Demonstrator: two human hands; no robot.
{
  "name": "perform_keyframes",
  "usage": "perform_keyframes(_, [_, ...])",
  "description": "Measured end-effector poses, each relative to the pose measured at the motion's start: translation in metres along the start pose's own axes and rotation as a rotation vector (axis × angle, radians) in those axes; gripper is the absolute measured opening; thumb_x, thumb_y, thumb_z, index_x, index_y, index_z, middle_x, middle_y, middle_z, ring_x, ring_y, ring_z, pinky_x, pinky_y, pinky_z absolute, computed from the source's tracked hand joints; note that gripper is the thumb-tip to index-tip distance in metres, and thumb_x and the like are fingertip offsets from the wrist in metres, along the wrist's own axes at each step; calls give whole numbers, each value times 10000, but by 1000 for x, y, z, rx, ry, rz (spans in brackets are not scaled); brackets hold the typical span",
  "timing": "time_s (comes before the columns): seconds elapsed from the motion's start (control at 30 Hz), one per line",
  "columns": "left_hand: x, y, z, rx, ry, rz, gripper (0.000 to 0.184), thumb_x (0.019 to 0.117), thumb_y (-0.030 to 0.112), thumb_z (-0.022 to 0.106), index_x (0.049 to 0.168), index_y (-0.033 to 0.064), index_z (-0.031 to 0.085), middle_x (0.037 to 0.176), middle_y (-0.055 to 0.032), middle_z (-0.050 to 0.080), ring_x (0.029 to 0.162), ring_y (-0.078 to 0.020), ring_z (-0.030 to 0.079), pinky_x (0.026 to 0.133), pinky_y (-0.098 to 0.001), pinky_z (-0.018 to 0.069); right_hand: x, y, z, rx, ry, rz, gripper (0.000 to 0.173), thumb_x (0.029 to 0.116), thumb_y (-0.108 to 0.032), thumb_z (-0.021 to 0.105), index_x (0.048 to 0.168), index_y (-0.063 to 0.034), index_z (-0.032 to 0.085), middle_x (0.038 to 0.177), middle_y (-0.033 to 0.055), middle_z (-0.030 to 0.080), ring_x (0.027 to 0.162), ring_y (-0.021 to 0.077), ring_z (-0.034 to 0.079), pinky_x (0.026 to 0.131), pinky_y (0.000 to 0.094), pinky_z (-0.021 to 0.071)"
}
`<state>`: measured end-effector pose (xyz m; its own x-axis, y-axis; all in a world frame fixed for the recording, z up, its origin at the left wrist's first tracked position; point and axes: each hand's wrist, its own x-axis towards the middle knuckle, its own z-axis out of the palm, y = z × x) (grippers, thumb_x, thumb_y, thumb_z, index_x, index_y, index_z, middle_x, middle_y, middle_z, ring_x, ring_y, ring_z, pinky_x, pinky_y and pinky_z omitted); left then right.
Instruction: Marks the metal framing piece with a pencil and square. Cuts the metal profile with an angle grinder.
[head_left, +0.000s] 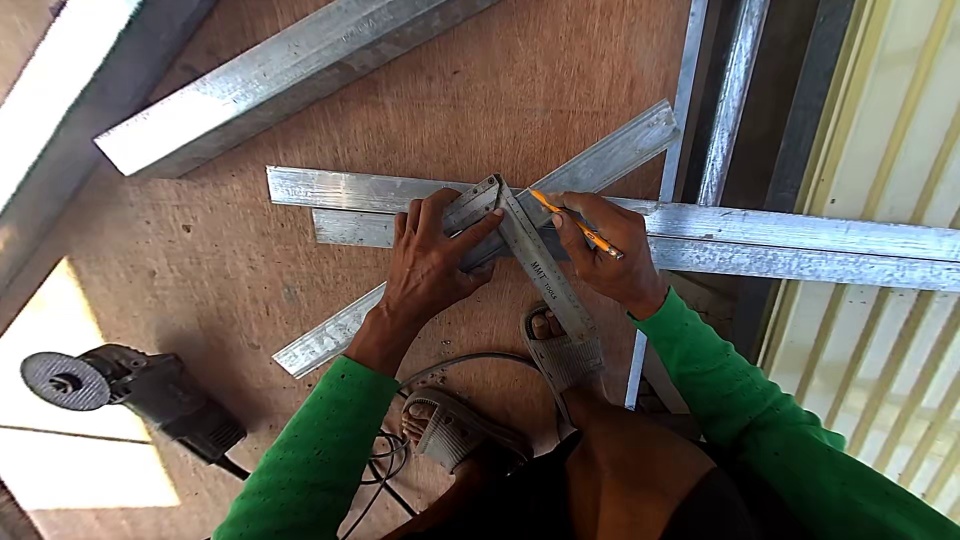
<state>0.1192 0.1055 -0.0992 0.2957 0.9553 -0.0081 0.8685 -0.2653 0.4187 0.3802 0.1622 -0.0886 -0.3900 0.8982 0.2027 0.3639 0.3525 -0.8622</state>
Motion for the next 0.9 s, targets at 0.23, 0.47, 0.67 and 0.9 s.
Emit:
perform_keyframes(0.23, [-3, -1, 1, -16, -12, -2, 671, 797, 449, 769, 1434, 319, 607, 1447, -204, 485, 1179, -394, 529, 876, -546, 440, 0, -1, 0, -10, -2, 17, 239, 1006, -114, 614, 1159, 36, 720, 1011, 124, 746, 834, 108, 701, 731, 257, 596])
perform_keyframes(0.47, [0, -1, 0, -11, -9, -3, 654, 797, 437, 778, 1422, 323, 620, 1418, -221, 507, 1146, -405, 538, 846, -543, 433, 1, -1, 0, -37, -19, 15, 246, 1011, -133, 612, 1163, 26, 722, 1028, 119, 751, 871, 114, 711, 757, 264, 601])
perform_keyframes(0.67, [2, -1, 1, 2, -6, 6, 645, 790, 425, 783, 1409, 326, 631, 1390, -229, 524, 1112, -407, 547, 838, -543, 431, 1, 0, 1, -56, -25, 11, 247, 1009, -139, 620, 1165, 19, 727, 1025, 117, 753, 874, 120, 713, 761, 277, 600])
perform_keyframes(0.9, [3, -1, 0, 3, -15, 11, 628, 798, 429, 774, 1402, 326, 637, 1398, -224, 525, 1110, -403, 545, 831, -535, 429, 0, -1, 2, -67, -42, -23, 224, 1006, -135, 626, 1131, 4, 749, 1117, 121, 759, 1068, 176, 725, 937, 331, 601])
